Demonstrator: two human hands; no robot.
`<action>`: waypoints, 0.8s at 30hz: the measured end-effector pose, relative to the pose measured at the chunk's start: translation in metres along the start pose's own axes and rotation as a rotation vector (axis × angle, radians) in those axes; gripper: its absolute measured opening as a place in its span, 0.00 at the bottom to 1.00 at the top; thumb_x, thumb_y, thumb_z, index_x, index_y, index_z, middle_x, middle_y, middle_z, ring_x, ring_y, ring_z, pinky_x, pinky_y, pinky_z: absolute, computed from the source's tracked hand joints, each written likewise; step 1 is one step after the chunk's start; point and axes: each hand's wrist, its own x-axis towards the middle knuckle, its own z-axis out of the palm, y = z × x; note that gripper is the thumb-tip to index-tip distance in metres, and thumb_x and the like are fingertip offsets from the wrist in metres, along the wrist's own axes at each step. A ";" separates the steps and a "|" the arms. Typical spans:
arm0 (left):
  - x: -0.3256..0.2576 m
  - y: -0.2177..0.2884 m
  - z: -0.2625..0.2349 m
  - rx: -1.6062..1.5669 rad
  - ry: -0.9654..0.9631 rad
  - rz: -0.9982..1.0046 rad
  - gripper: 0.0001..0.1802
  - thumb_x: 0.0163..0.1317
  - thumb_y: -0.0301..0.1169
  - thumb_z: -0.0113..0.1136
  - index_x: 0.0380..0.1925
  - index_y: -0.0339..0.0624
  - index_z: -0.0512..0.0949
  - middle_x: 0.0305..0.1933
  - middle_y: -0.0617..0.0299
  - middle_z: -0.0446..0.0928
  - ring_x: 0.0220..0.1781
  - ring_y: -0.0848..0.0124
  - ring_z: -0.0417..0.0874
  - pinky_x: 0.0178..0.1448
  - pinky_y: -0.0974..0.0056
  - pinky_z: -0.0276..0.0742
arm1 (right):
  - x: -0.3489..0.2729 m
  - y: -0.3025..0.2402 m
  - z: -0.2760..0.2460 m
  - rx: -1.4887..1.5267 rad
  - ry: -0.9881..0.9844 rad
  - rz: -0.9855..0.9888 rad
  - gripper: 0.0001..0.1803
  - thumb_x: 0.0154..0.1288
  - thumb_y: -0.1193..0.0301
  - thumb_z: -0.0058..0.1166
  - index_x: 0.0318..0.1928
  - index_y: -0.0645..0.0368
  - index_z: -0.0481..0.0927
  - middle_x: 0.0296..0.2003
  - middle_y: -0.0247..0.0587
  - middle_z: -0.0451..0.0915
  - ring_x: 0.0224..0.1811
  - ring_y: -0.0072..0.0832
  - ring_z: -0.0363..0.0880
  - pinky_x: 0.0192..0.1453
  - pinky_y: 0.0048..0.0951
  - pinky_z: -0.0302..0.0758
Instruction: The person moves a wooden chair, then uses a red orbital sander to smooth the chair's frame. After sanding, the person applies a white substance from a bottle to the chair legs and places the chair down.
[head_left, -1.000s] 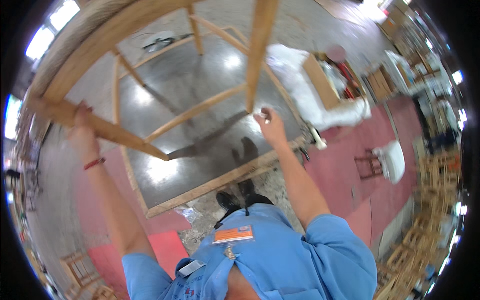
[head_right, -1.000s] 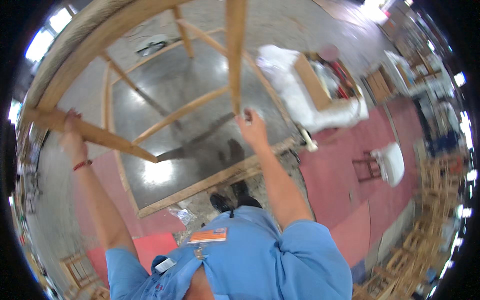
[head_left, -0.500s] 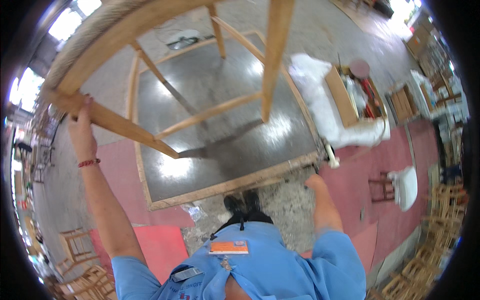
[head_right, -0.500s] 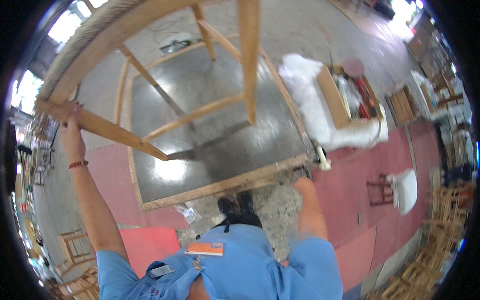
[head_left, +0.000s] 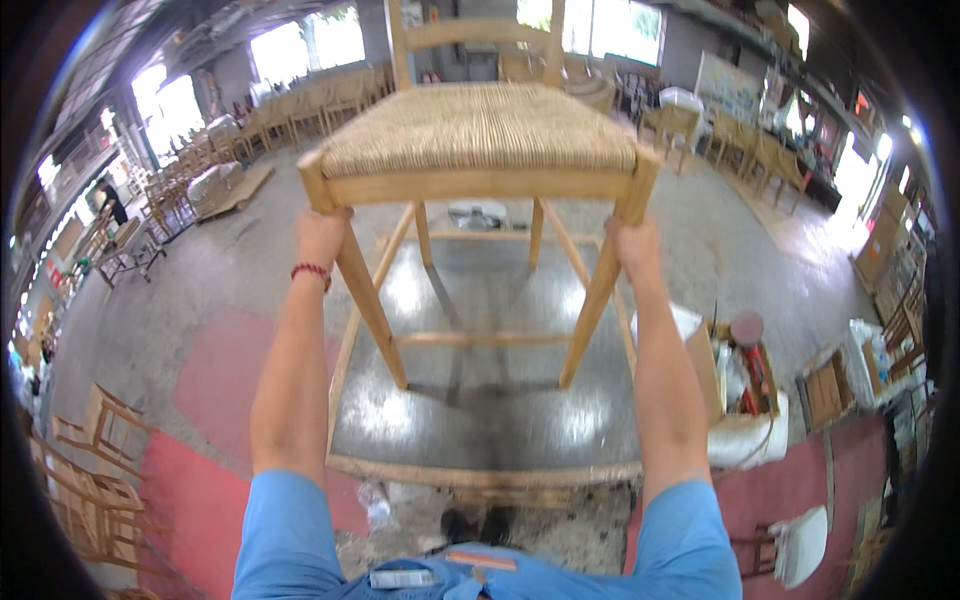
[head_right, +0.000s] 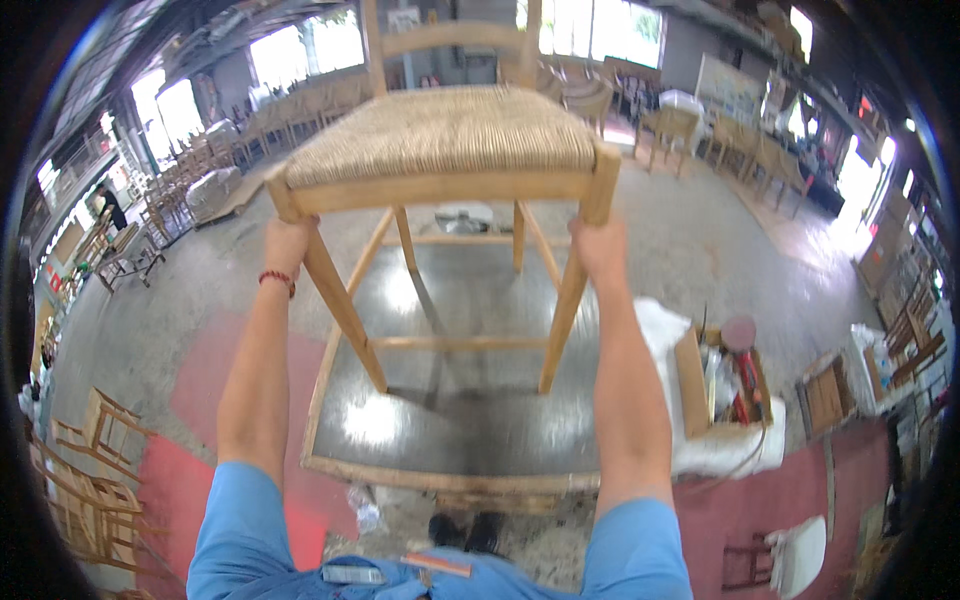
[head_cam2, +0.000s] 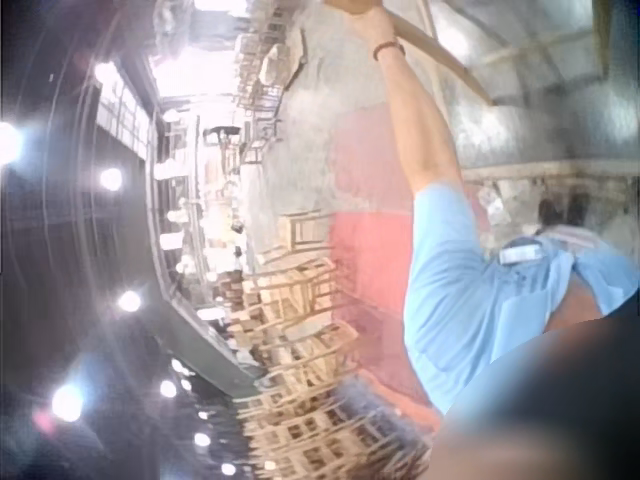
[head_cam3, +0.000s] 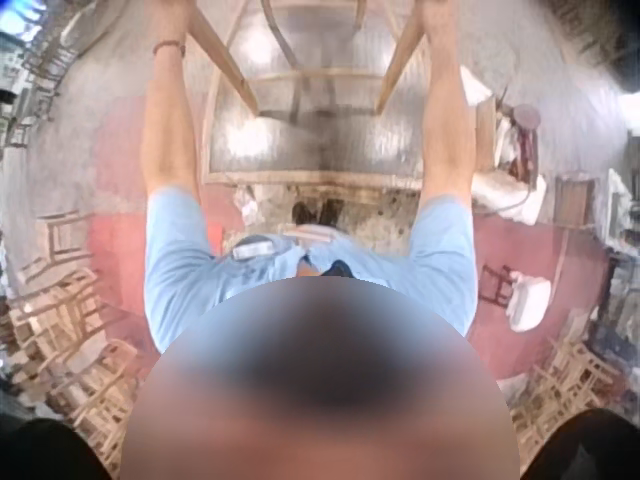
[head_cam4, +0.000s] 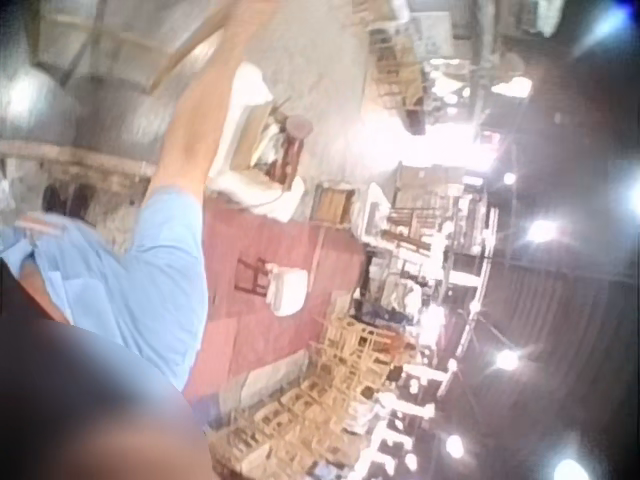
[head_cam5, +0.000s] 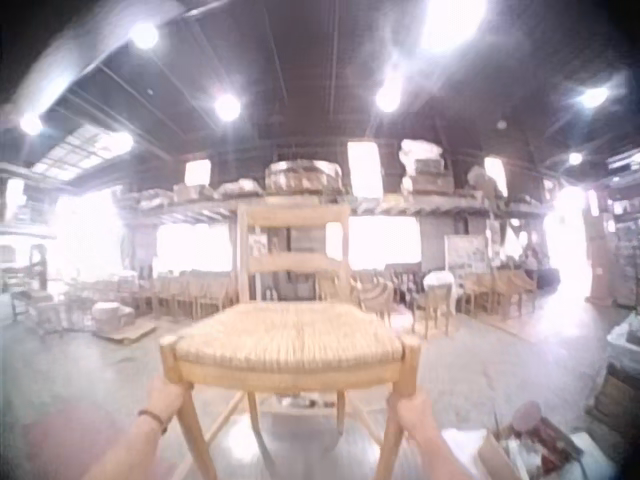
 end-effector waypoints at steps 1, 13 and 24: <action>0.004 0.000 -0.002 0.037 -0.006 0.022 0.13 0.52 0.30 0.64 0.35 0.32 0.79 0.31 0.59 0.79 0.32 0.69 0.78 0.38 0.62 0.72 | 0.003 -0.004 0.006 0.101 0.030 -0.070 0.11 0.51 0.71 0.57 0.33 0.65 0.80 0.26 0.41 0.80 0.30 0.32 0.78 0.36 0.36 0.72; -0.011 -0.012 0.018 -0.268 0.133 0.081 0.09 0.53 0.28 0.60 0.33 0.34 0.76 0.26 0.64 0.75 0.29 0.74 0.73 0.34 0.66 0.69 | 0.004 0.010 0.022 0.472 0.181 -0.060 0.06 0.48 0.76 0.55 0.30 0.64 0.78 0.23 0.33 0.76 0.24 0.23 0.71 0.30 0.26 0.67; -0.102 -0.014 -0.037 -0.291 0.181 0.222 0.13 0.57 0.26 0.58 0.42 0.35 0.74 0.40 0.59 0.76 0.40 0.71 0.76 0.43 0.64 0.73 | -0.095 0.012 -0.079 0.468 -0.069 -0.194 0.22 0.55 0.74 0.58 0.51 0.66 0.73 0.45 0.38 0.78 0.45 0.24 0.75 0.48 0.28 0.72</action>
